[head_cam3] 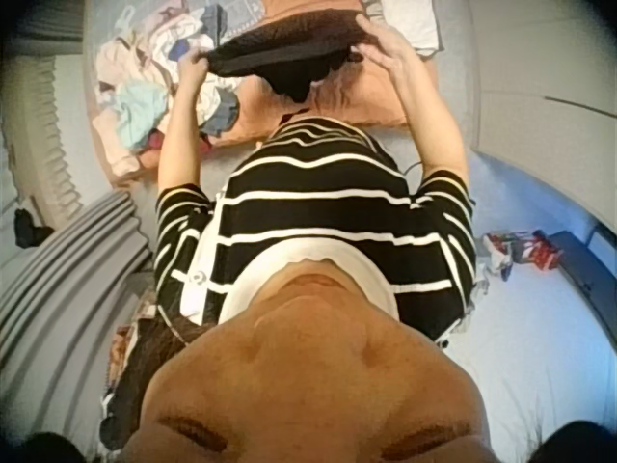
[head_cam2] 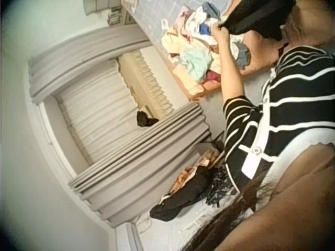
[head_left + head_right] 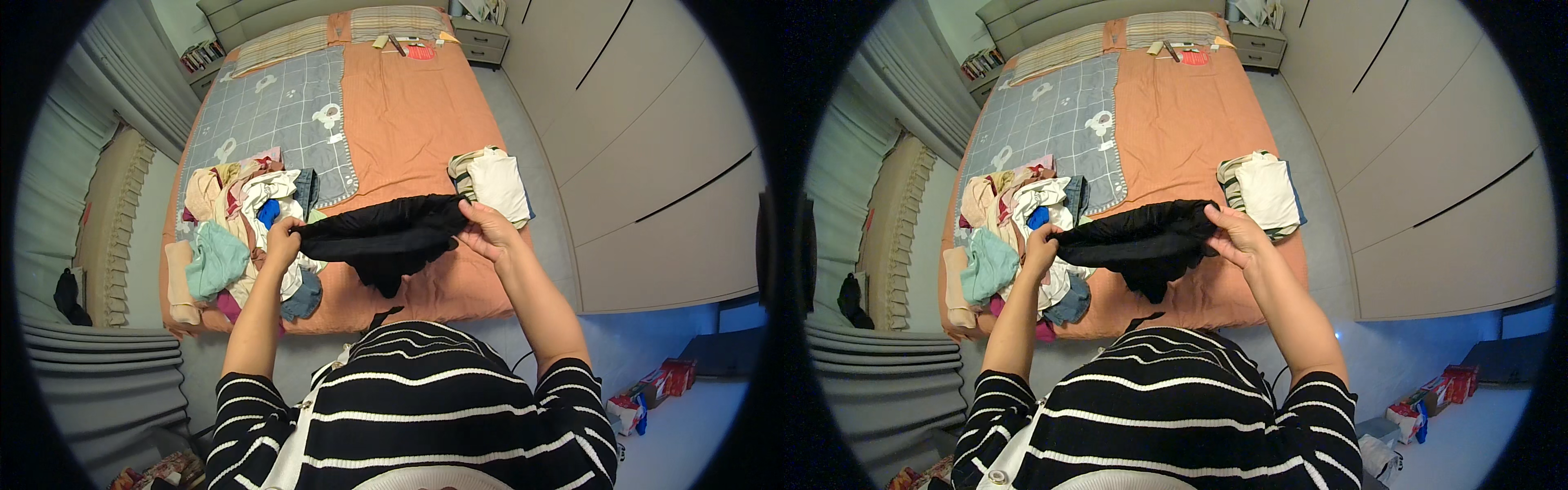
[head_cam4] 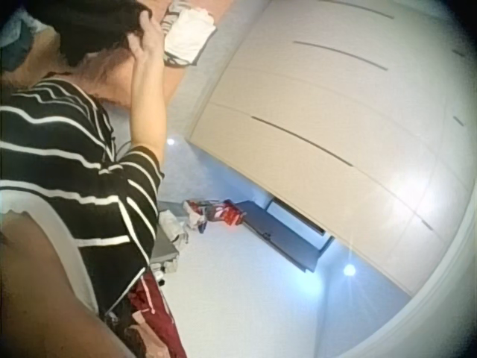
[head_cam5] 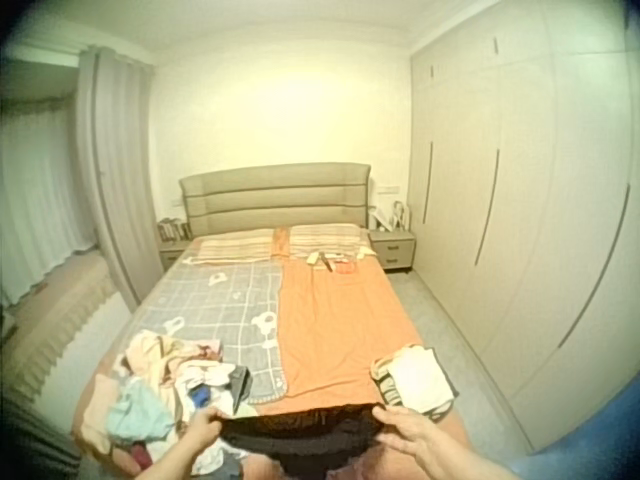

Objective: The person folds various pieces of clothing on a bed, including black shorts, a light blue towel, a patterned top, and white pants. Each item is smoothed, folded into a neat rectangle, and placed on a growing stack.

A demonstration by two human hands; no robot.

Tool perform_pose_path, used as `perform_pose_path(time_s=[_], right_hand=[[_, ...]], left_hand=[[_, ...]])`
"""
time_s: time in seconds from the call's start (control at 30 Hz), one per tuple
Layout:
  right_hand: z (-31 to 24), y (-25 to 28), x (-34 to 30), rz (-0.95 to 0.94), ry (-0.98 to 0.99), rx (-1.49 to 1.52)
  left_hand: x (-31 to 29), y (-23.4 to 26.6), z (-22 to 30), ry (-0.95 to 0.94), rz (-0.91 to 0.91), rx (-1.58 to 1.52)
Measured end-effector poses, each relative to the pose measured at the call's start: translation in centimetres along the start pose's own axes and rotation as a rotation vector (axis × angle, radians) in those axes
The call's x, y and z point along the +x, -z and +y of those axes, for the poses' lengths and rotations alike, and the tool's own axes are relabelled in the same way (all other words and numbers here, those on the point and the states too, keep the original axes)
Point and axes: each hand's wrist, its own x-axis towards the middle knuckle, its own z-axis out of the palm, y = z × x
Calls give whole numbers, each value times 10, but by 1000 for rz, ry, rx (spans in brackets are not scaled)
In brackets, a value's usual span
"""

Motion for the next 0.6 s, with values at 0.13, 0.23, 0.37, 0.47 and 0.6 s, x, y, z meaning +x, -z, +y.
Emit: perform_pose_path(time_s=[0.13, 0.23, 0.37, 0.47, 0.6], right_hand=[[-6, -15, -15, -37, 151, 221], [-6, -7, -20, -71, 129, 25], [4, 7, -16, 62, 143, -217], [7, 11, -7, 142, 150, -264], [12, 25, 6, 208, 272, -555]], left_hand=[[-12, 10, -32, -5, 92, 192], [-12, 13, -42, 92, 115, 62], [-9, -1, 1, 144, 57, -210], [-15, -6, 45, 181, -22, -387], [-26, -12, 90, 178, -110, -530]])
